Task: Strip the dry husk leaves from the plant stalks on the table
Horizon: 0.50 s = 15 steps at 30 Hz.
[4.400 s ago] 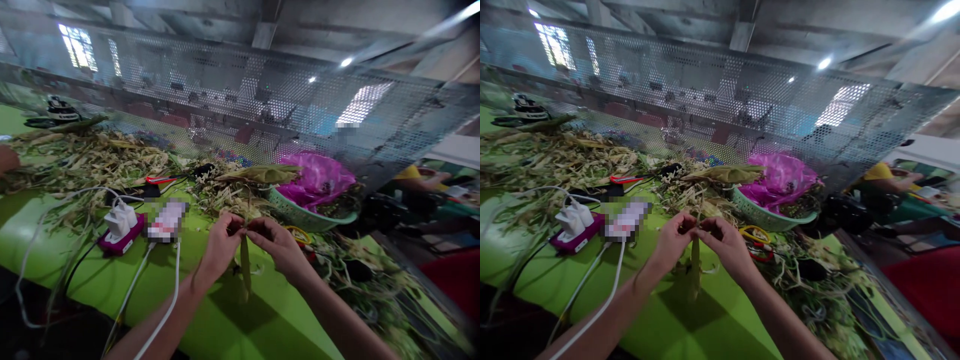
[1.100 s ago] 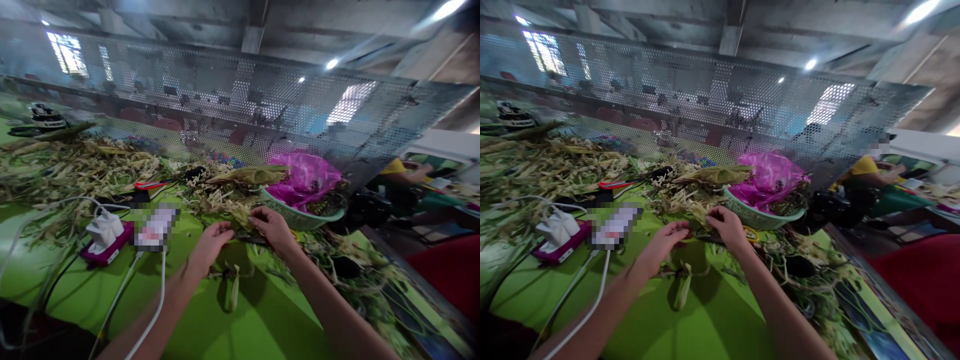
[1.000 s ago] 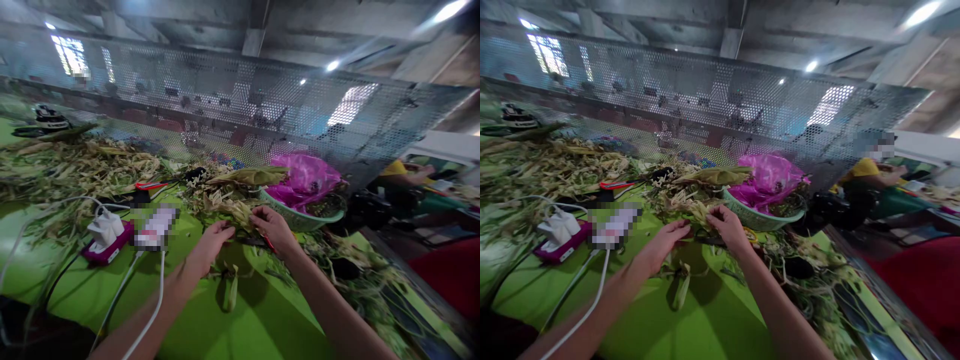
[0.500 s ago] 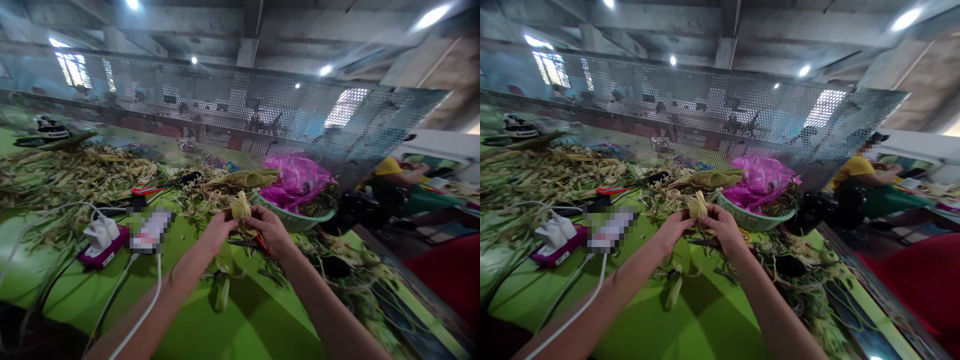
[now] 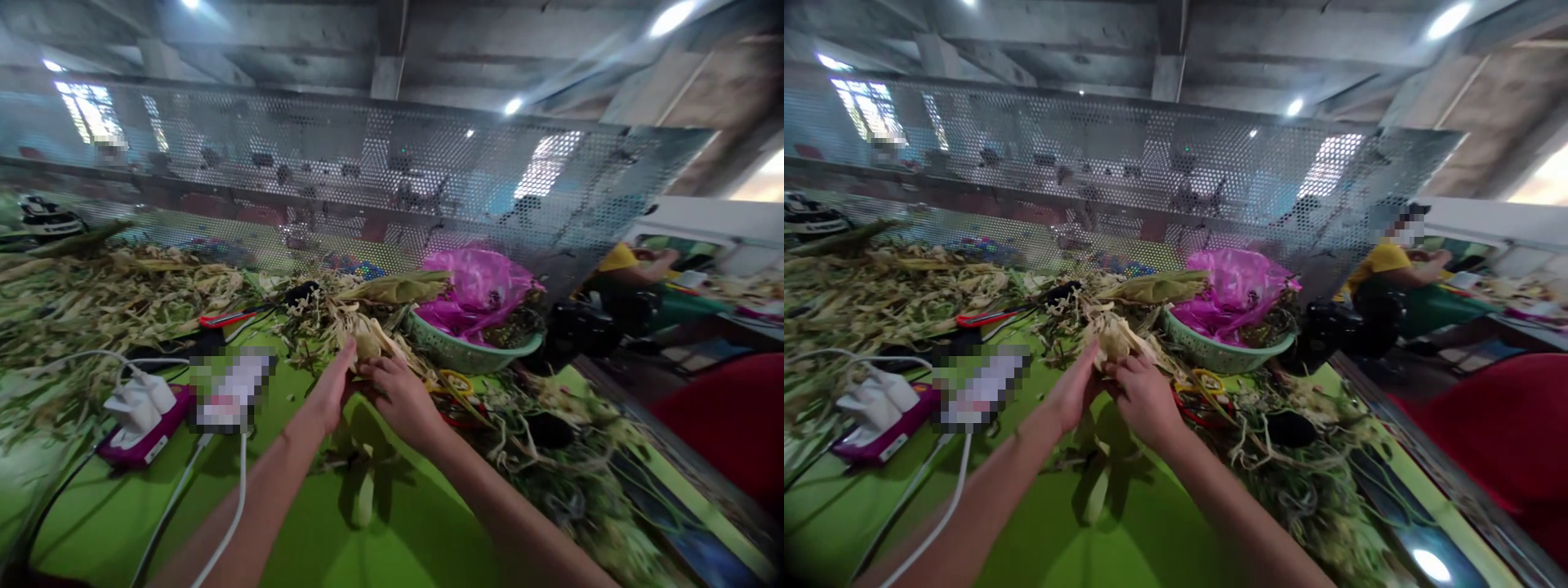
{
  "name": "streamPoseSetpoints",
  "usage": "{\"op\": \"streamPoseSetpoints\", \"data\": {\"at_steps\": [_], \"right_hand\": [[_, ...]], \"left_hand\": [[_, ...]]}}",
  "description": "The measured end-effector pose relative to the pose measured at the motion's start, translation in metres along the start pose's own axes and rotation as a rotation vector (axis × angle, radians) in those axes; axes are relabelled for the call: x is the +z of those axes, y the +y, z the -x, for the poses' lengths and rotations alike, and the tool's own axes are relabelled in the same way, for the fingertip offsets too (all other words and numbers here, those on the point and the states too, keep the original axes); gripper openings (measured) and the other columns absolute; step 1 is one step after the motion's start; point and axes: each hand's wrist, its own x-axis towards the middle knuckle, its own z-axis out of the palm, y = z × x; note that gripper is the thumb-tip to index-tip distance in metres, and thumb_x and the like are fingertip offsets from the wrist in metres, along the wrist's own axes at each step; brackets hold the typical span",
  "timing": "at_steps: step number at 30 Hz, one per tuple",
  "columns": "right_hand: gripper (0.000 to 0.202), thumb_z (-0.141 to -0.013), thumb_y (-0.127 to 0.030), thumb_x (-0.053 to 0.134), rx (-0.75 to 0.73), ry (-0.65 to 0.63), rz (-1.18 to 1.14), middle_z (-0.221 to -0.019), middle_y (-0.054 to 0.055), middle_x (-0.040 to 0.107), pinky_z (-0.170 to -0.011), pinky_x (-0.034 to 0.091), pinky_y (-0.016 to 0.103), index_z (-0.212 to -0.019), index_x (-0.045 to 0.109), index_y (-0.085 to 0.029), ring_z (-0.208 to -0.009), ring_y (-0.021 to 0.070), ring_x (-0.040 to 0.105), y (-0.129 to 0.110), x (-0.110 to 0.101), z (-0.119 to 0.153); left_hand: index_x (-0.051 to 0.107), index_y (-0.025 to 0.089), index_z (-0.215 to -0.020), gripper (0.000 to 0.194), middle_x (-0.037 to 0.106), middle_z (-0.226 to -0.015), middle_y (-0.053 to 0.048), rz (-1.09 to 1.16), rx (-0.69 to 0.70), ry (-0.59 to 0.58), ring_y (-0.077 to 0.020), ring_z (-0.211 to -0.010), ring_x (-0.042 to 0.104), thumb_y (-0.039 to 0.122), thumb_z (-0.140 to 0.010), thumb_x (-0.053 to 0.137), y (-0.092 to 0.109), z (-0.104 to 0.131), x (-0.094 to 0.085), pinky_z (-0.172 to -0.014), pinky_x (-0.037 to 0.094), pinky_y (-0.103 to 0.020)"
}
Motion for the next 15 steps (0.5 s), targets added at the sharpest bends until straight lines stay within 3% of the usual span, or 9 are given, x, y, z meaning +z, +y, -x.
{"op": "streamPoseSetpoints", "data": {"at_steps": [4,7,10,13,15], "right_hand": [[0.024,-0.082,-0.011,0.054,-0.026,0.076,-0.048,-0.099,0.007,0.069,-0.086,0.048,0.036,-0.097,0.069,-0.022,-0.096,0.0218,0.061,-0.004,0.001,0.001],[0.018,-0.083,-0.015,0.054,0.098,0.218,-0.116,-0.094,0.006,0.067,-0.08,0.049,0.032,-0.094,0.066,-0.021,-0.088,0.0199,0.062,0.008,-0.008,-0.001],[0.026,-0.077,-0.017,0.06,0.237,0.337,-0.066,-0.103,0.008,0.062,-0.072,0.05,0.032,-0.103,0.063,-0.019,-0.076,0.0183,0.06,0.028,-0.016,-0.002],[0.035,-0.071,-0.019,0.065,0.268,0.258,0.011,-0.104,0.008,0.062,-0.073,0.049,0.033,-0.106,0.064,-0.02,-0.078,0.0197,0.06,0.045,-0.02,-0.001],[0.024,-0.072,-0.02,0.063,0.269,0.201,0.042,-0.094,0.006,0.065,-0.077,0.046,0.034,-0.095,0.068,-0.021,-0.084,0.0218,0.06,0.052,-0.021,0.0]], "left_hand": [[0.067,0.013,-0.1,0.04,0.073,-0.084,-0.008,-0.107,0.07,0.103,-0.0182,-0.074,0.065,0.032,-0.066,0.074,0.002,-0.001,-0.001,-0.072,0.05,-0.029],[0.068,0.011,-0.096,0.034,0.072,-0.082,-0.009,-0.217,0.086,0.226,-0.02,-0.069,0.065,0.029,-0.066,0.069,0.004,-0.004,-0.004,-0.065,0.049,-0.031],[0.069,0.013,-0.097,0.033,0.073,-0.091,-0.009,-0.324,0.16,0.31,-0.0226,-0.081,0.066,0.022,-0.066,0.065,0.007,-0.006,-0.008,-0.072,0.049,-0.032],[0.07,0.015,-0.095,0.031,0.073,-0.095,-0.008,-0.394,0.215,0.318,-0.0228,-0.087,0.065,0.02,-0.066,0.062,0.01,-0.005,-0.008,-0.08,0.047,-0.033],[0.07,0.016,-0.095,0.029,0.072,-0.092,-0.007,-0.424,0.208,0.301,-0.0229,-0.085,0.064,0.022,-0.067,0.062,0.01,-0.004,-0.009,-0.079,0.047,-0.033]]}}
